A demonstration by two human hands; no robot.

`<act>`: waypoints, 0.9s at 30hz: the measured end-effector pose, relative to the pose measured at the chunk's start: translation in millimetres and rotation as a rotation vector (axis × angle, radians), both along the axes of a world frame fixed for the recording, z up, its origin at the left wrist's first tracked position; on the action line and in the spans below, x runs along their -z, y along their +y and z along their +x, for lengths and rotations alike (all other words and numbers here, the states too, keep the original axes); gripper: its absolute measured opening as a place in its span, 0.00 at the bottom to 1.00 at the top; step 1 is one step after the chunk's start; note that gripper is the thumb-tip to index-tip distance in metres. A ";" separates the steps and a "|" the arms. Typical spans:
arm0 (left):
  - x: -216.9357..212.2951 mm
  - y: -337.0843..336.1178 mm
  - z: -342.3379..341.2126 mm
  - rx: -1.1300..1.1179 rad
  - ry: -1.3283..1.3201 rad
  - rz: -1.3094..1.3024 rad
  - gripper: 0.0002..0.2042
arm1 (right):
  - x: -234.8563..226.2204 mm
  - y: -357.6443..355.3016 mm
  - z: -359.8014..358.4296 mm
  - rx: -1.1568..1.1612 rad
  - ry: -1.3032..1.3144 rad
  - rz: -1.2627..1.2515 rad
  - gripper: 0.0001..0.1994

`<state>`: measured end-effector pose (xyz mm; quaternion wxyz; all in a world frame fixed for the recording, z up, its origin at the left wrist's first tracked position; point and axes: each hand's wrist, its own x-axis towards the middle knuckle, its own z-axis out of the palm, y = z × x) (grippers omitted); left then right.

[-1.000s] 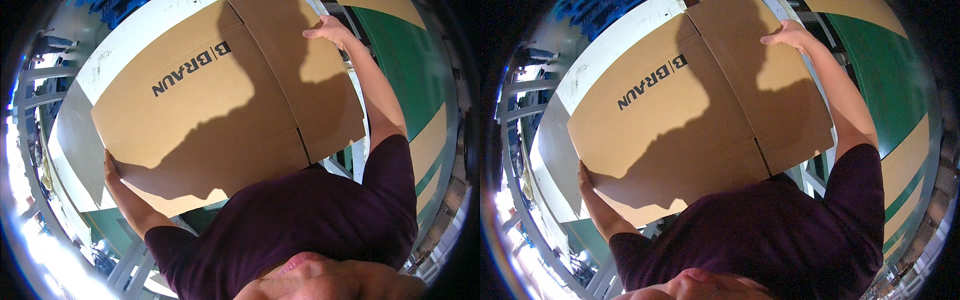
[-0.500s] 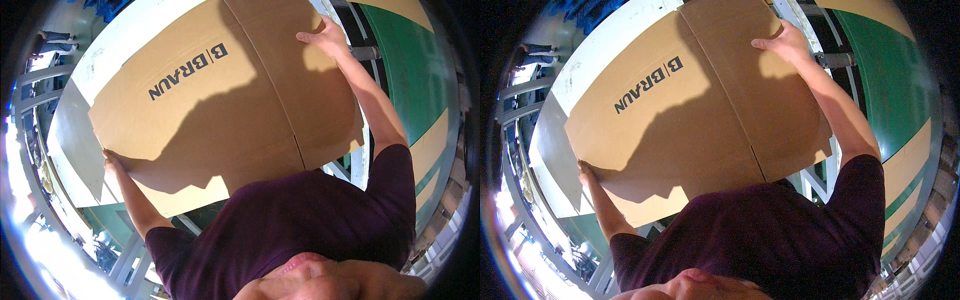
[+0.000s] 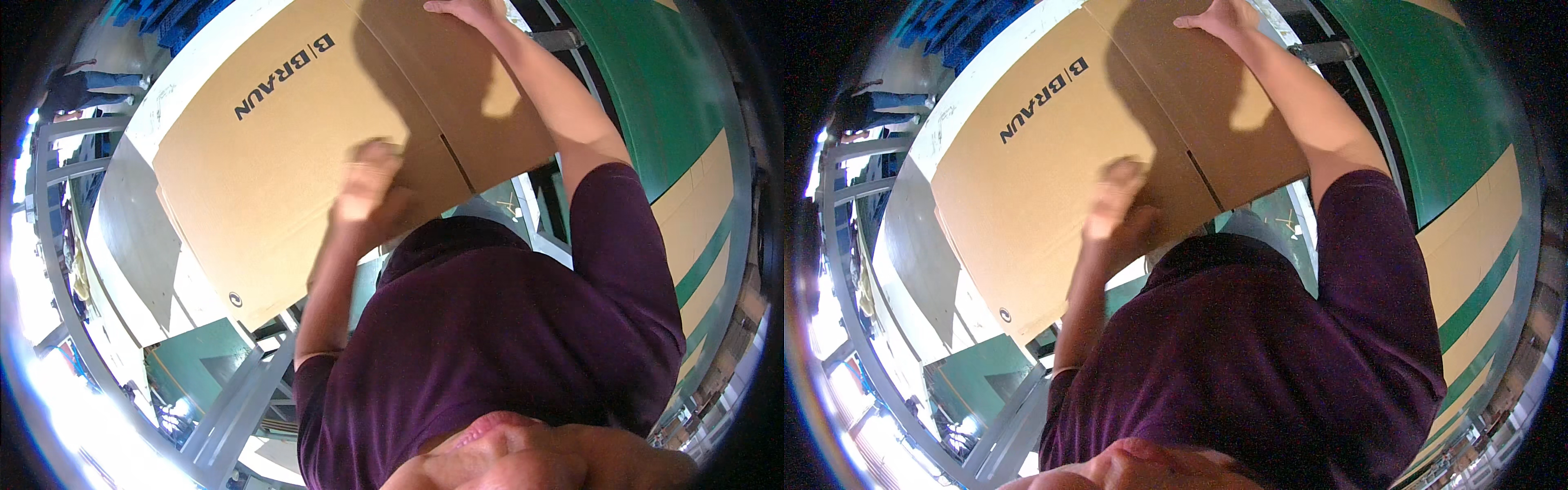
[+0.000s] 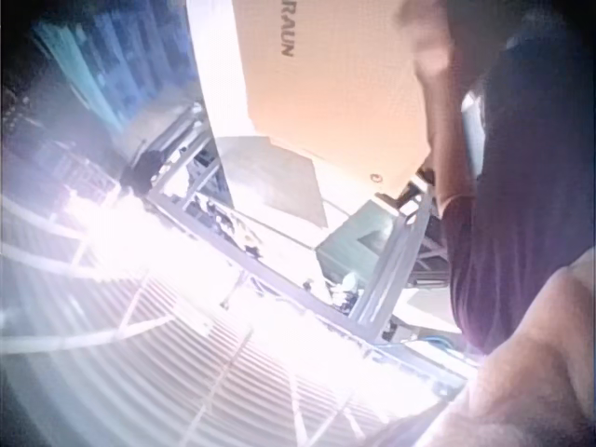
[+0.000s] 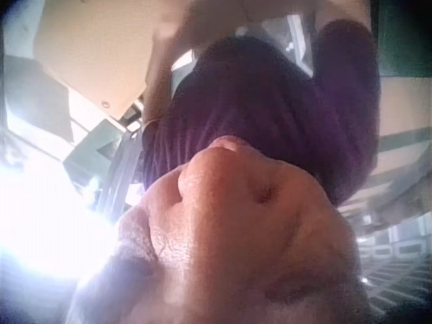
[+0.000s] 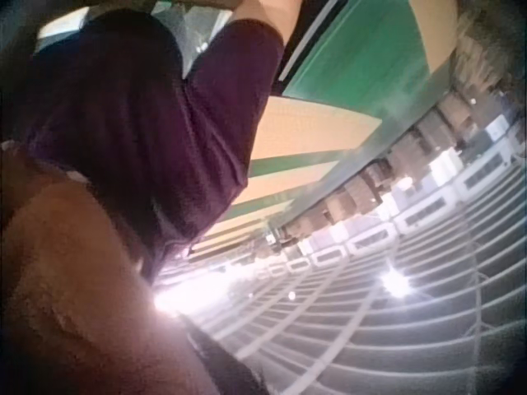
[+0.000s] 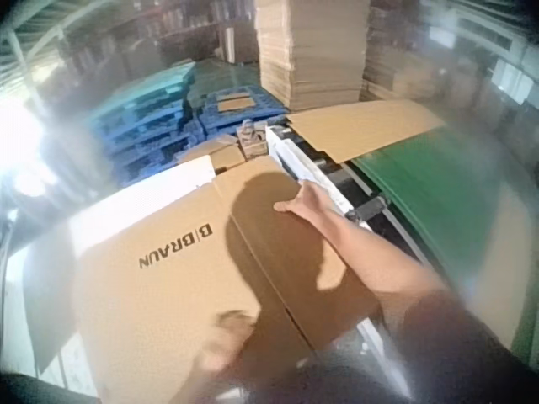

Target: The person folds flat cardboard boxes on a conveyor belt. They repeatedly pick up the boxes, fold the side flaps inward, and place the folded boxes back onto the belt.

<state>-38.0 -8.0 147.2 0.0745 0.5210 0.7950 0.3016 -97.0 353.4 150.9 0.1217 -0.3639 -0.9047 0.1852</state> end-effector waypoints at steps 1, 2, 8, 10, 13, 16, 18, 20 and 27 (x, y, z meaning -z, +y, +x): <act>1.2 19.3 29.4 0.054 -0.095 0.062 0.26 | -0.1 -3.5 -0.8 0.035 0.007 0.010 0.51; 1.7 33.8 51.0 0.055 -0.069 0.119 0.25 | 3.3 -3.0 -0.6 0.022 0.014 0.017 0.50; 22.8 57.0 76.7 0.023 0.155 0.169 0.26 | 13.8 -12.8 5.3 -0.019 0.165 0.164 0.41; 24.2 57.6 78.1 0.035 0.215 0.154 0.26 | 8.2 -16.5 13.4 0.029 0.061 0.285 0.40; 31.0 55.7 79.1 0.020 0.292 0.114 0.26 | 10.3 -9.8 23.5 -0.011 -0.016 0.101 0.44; 42.4 56.9 84.0 0.024 0.346 0.097 0.25 | 56.6 4.2 32.7 -0.027 0.087 -0.049 0.45; 48.1 63.1 85.3 0.066 0.393 0.101 0.24 | 57.1 11.1 43.9 -0.029 0.037 -0.046 0.46; 50.2 66.5 86.4 0.056 0.398 0.108 0.23 | 50.1 6.3 59.2 -0.031 0.012 -0.034 0.42; 53.0 67.9 85.7 0.035 0.359 0.103 0.24 | 48.7 -15.5 149.9 -0.128 0.153 0.430 0.32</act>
